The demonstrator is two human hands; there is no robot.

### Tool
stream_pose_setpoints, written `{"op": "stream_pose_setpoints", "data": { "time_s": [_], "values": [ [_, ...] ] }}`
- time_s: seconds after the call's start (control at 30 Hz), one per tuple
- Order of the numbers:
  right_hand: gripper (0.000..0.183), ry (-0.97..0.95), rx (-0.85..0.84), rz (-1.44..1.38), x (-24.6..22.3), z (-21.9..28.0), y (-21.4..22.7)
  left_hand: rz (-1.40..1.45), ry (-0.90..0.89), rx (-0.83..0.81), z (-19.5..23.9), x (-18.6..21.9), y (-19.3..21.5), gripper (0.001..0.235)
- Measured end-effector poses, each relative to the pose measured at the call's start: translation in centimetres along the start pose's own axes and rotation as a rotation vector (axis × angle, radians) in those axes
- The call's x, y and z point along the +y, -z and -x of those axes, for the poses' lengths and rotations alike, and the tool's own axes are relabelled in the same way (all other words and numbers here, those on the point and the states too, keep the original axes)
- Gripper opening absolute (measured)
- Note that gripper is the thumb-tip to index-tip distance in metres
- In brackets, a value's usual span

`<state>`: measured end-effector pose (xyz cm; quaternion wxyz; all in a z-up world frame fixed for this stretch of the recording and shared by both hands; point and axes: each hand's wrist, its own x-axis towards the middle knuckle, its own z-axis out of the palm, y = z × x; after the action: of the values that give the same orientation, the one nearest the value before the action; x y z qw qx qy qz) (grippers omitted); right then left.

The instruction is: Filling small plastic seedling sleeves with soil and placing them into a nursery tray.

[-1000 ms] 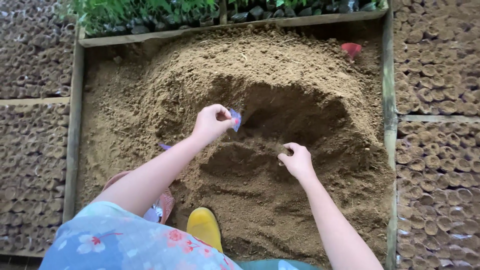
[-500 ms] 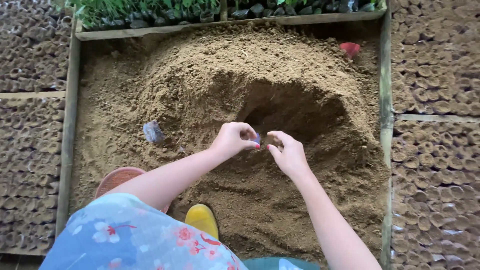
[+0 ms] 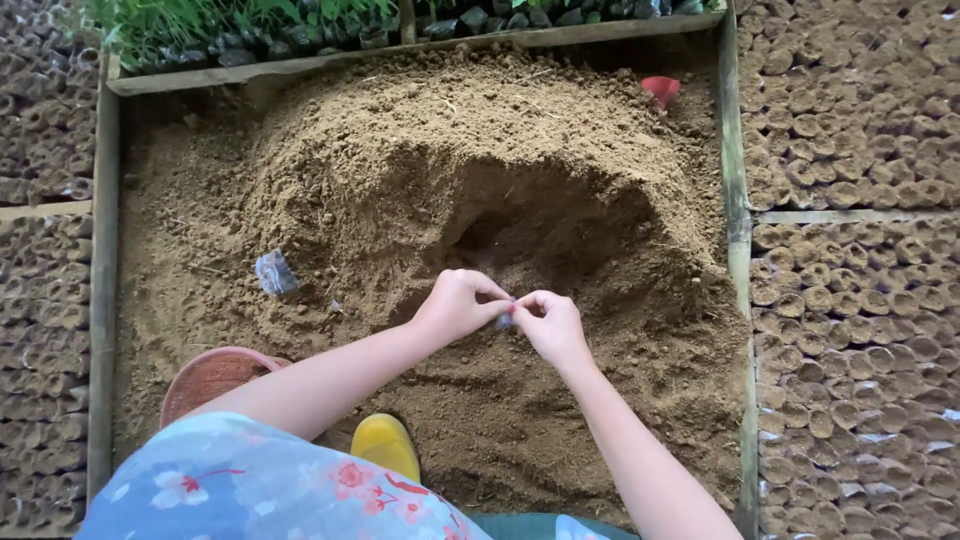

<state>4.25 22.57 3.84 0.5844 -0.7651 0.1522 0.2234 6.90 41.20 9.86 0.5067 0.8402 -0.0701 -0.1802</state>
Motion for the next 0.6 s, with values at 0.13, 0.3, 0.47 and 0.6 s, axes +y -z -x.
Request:
{"op": "stream_pose_setpoints", "data": {
  "time_s": [0.13, 0.3, 0.47, 0.6],
  "values": [
    [0.010, 0.091, 0.028, 0.271, -1.8, 0.9, 0.3, -0.114, 0.091, -0.005, 0.4, -0.9, 0.1, 0.014],
    [0.014, 0.144, 0.037, 0.389, -3.9, -0.2, 0.9, -0.270, 0.055, -0.066, -0.4, -1.4, 0.6, 0.016],
    [0.017, 0.608, 0.297, 0.420, -0.8, -5.8, 1.9, -0.402, -0.010, -0.074, -0.8, -3.4, 1.1, 0.020],
    [0.023, 0.791, 0.302, 0.732, 2.9, -5.3, -1.7, -0.347, 0.005, -0.062, -0.7, -2.9, 1.1, 0.024]
  ]
}}
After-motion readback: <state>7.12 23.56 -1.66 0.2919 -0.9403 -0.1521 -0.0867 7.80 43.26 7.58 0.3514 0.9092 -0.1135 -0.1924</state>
